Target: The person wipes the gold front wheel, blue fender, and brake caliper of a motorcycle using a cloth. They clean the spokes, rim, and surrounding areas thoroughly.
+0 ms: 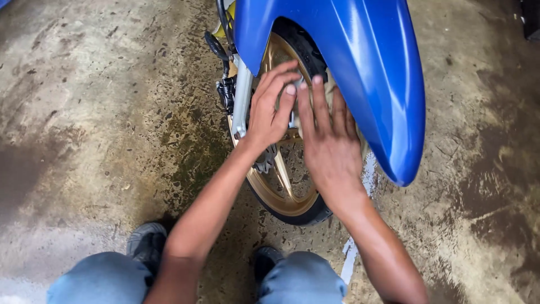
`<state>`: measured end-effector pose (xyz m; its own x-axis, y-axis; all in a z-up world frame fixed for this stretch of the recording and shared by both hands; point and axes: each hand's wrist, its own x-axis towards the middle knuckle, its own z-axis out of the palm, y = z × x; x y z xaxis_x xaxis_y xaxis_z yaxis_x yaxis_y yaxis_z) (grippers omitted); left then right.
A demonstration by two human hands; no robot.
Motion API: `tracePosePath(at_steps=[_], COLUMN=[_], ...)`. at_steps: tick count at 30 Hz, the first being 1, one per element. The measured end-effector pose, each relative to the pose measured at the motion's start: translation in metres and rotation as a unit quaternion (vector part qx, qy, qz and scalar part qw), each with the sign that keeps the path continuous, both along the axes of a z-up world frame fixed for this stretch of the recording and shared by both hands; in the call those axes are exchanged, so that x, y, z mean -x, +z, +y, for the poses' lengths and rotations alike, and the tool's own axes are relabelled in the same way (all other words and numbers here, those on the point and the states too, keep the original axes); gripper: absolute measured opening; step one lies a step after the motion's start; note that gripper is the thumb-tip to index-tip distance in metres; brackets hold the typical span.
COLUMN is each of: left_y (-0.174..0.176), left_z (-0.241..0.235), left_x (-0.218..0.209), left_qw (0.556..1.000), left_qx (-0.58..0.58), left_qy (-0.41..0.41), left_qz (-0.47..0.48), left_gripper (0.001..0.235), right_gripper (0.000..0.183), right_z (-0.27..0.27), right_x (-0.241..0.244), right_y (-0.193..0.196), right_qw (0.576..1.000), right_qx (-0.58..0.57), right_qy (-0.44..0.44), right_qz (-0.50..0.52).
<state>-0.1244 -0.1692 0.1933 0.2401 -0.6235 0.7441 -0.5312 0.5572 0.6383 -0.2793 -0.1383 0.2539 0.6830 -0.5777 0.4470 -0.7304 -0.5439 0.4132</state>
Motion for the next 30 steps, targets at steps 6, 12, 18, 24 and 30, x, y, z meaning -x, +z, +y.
tracePosePath(at_steps=[6,12,18,24,30], left_y=[-0.041,-0.032,0.011,-0.016,0.038], left_z=[0.016,0.046,0.062,-0.013,-0.063], left_x=[0.013,0.021,0.033,0.046,-0.004], left_qw=[0.969,0.903,0.945,0.993,0.931], left_qx=[-0.007,0.049,0.074,-0.035,-0.273], left_qy=[-0.108,-0.001,-0.156,-0.109,-0.123], left_qz=[0.221,0.427,0.277,-0.031,0.209], left_gripper=[0.019,0.030,0.032,0.079,0.088], right_gripper=[0.051,0.015,0.033,0.054,0.069], right_z=[0.044,0.022,0.003,0.048,0.045], right_x=[0.006,-0.032,-0.047,-0.034,-0.008], right_y=[0.028,0.043,0.038,0.032,0.022], right_qw=[0.966,0.939,0.961,0.987,0.974], right_qx=[-0.173,-0.149,-0.041,-0.030,-0.137], right_qy=[0.142,0.112,0.040,-0.052,-0.164], right_qz=[-0.127,-0.290,-0.270,-0.146,-0.071])
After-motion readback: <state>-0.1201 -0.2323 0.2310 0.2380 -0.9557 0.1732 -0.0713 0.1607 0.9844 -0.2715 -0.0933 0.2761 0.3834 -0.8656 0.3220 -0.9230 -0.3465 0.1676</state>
